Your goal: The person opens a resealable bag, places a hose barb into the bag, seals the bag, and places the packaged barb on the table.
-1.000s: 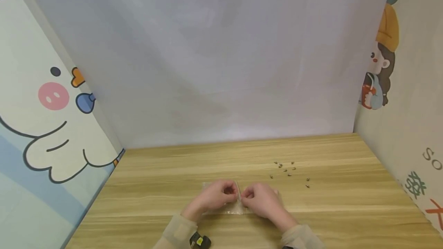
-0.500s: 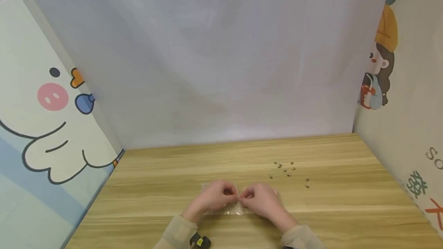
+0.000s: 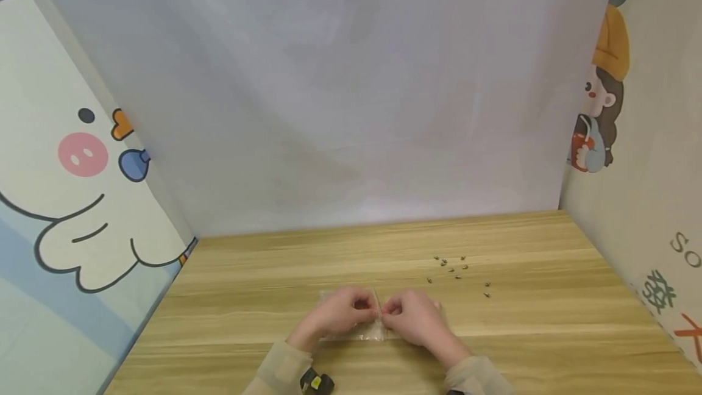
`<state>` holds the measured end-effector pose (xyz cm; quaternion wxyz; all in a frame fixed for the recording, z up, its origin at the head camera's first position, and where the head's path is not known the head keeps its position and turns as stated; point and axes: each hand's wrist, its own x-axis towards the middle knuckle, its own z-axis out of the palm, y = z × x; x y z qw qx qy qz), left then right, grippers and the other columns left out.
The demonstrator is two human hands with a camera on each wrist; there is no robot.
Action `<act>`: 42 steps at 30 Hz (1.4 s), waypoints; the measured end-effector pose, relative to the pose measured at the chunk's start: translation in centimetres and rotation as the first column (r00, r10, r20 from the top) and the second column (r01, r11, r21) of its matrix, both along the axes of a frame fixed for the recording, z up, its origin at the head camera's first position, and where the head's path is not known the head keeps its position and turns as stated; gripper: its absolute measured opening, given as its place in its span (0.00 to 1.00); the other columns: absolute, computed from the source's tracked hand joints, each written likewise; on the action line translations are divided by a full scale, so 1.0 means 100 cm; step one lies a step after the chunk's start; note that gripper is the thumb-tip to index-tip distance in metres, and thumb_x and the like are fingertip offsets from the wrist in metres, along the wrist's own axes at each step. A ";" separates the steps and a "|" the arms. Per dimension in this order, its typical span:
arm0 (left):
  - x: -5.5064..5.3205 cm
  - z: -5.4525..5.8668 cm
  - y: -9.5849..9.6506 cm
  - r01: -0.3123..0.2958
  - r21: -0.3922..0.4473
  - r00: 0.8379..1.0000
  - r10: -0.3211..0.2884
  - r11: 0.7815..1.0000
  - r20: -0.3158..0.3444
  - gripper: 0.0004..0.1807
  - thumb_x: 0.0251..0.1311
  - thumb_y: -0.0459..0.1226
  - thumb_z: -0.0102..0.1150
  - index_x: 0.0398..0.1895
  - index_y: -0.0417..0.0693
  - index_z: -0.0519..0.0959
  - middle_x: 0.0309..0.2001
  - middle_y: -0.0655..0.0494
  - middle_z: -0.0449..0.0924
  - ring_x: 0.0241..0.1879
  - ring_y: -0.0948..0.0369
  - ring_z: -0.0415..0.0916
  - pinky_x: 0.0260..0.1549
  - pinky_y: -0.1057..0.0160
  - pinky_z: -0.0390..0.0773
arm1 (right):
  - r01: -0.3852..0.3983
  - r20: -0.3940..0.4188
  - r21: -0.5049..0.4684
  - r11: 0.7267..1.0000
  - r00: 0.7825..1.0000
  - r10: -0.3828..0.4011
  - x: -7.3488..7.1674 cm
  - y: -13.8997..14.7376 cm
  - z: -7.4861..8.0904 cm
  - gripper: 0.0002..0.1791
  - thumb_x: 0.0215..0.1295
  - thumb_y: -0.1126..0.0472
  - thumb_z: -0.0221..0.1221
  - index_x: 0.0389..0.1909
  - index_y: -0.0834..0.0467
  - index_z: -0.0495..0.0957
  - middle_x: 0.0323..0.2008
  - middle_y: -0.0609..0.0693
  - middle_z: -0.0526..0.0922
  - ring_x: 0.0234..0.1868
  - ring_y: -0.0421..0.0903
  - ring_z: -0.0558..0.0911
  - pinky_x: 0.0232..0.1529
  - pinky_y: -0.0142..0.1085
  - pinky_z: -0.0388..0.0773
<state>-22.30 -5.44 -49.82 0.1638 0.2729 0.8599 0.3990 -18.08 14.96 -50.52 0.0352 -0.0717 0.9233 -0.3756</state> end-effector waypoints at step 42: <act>0.000 0.005 -0.009 0.024 0.131 0.971 -0.054 0.991 0.231 0.07 0.72 0.37 0.57 0.40 0.43 0.81 0.34 0.57 0.81 0.33 0.62 0.74 0.35 0.66 0.73 | 0.024 -0.044 0.051 0.998 0.999 -0.021 0.004 -0.002 0.004 0.16 0.55 0.50 0.78 0.46 0.41 0.91 0.33 0.33 0.84 0.36 0.37 0.79 0.47 0.52 0.63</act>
